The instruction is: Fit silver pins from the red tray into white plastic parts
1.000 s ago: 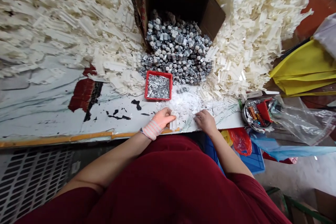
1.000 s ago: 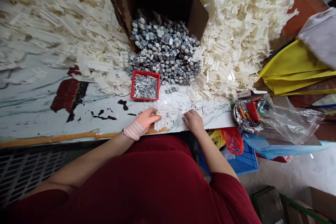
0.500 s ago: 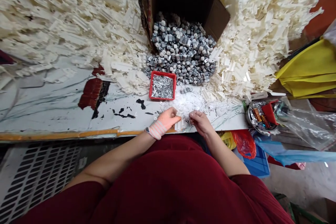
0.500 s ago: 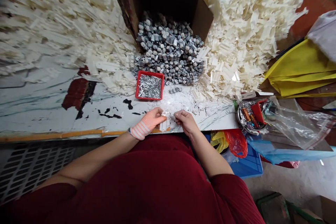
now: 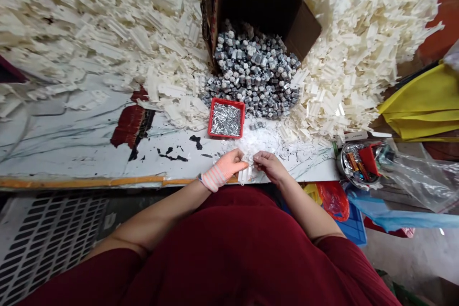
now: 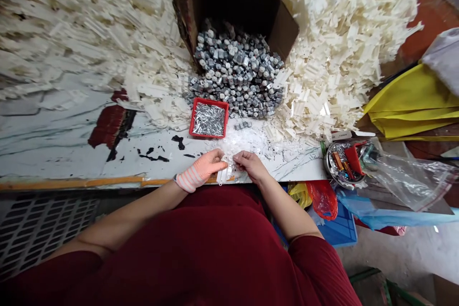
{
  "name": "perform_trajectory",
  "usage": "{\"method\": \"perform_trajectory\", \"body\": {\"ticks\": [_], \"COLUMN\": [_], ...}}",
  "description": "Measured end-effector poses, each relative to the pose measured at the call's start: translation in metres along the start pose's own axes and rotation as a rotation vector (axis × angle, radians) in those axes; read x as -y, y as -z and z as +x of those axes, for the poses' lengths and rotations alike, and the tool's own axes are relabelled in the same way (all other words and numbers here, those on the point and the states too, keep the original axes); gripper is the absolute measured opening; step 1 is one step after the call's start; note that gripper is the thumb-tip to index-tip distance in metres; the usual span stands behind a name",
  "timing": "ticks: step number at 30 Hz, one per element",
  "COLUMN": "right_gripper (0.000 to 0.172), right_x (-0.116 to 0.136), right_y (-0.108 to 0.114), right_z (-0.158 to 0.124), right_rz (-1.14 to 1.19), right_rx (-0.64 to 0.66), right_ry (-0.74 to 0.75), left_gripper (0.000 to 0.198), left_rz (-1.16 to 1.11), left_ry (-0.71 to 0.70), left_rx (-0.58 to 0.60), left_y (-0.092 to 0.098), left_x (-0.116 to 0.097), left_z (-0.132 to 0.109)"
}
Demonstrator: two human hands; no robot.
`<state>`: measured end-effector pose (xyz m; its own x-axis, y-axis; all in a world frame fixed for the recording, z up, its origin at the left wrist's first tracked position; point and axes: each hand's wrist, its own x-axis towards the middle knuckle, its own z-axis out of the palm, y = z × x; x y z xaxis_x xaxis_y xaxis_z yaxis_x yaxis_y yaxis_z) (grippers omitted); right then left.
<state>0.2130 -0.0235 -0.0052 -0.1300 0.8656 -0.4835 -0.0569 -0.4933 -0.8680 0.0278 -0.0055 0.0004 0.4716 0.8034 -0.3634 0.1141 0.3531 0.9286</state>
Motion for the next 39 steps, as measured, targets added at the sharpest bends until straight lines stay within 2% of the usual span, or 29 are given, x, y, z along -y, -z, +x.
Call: {"method": "perform_trajectory", "body": {"ticks": [2,4,5,6,8,11,14,17,19,22,23,26,29,30,32,34,35,38,39], "right_gripper": [0.028,0.014,0.014,0.02,0.03,0.029,0.023,0.023,0.021,0.019,0.018,0.016,0.018,0.019,0.021,0.023,0.023,0.019,0.018], "right_x": [0.013,0.031,0.04,0.05,0.065,0.08,0.09,0.096,0.092,0.07,0.06,0.032,0.016,0.014,0.016,0.023,0.028,0.042,0.045], "right_y": [0.013,0.026,0.031,0.034,0.033,0.025,0.021,0.022,0.018,0.001,-0.008,-0.032,-0.043,-0.041,-0.028,-0.007,0.006,0.043,0.053], "right_z": [0.016,0.04,0.052,0.065,0.087,0.109,0.119,0.116,0.105,0.071,0.058,0.024,0.008,0.007,0.01,0.018,0.024,0.045,0.051], "right_rz": [-0.394,-0.854,-1.04,-1.195,-1.429,-1.618,-1.604,-1.402,-1.219,-0.951,-0.907,-0.975,-1.016,-0.988,-0.919,-0.933,-0.997,-1.344,-1.438], "right_rx": [-0.091,-0.264,-0.311,-0.292,-0.133,0.121,0.164,0.047,-0.065,-0.21,-0.221,-0.299,-0.382,-0.372,-0.27,-0.195,-0.215,-0.555,-0.61], "right_ry": [0.149,0.322,0.395,0.47,0.58,0.621,0.595,0.537,0.532,0.582,0.608,0.672,0.695,0.699,0.68,0.617,0.573,0.42,0.364], "left_gripper": [0.022,0.023,0.023,0.023,0.024,0.023,0.023,0.027,0.03,0.035,0.036,0.039,0.04,0.04,0.039,0.038,0.038,0.037,0.037], "left_rz": [-0.048,-0.091,-0.104,-0.108,-0.104,-0.116,-0.168,-0.251,-0.342,-0.503,-0.548,-0.627,-0.617,-0.607,-0.59,-0.578,-0.573,-0.57,-0.57], "left_ry": [0.027,0.053,0.062,0.066,0.06,0.05,0.064,0.086,0.105,0.114,0.105,0.062,0.036,0.036,0.054,0.083,0.094,0.106,0.111], "left_rx": [-0.001,-0.006,-0.013,-0.02,-0.036,-0.051,-0.058,-0.084,-0.13,-0.233,-0.262,-0.333,-0.384,-0.392,-0.369,-0.305,-0.272,-0.235,-0.236], "left_y": [0.0,-0.001,0.0,0.0,0.002,0.006,0.01,0.011,0.01,0.007,0.006,0.002,-0.001,-0.002,-0.002,-0.001,0.0,0.001,0.001], "left_x": [0.002,0.002,0.001,0.001,0.0,0.002,0.003,0.001,-0.003,-0.009,-0.011,-0.014,-0.017,-0.017,-0.017,-0.017,-0.017,-0.015,-0.014], "left_z": [0.001,0.001,0.001,0.001,0.0,-0.001,-0.001,0.001,0.003,0.007,0.008,0.01,0.008,0.007,0.006,0.005,0.005,0.007,0.008]}}
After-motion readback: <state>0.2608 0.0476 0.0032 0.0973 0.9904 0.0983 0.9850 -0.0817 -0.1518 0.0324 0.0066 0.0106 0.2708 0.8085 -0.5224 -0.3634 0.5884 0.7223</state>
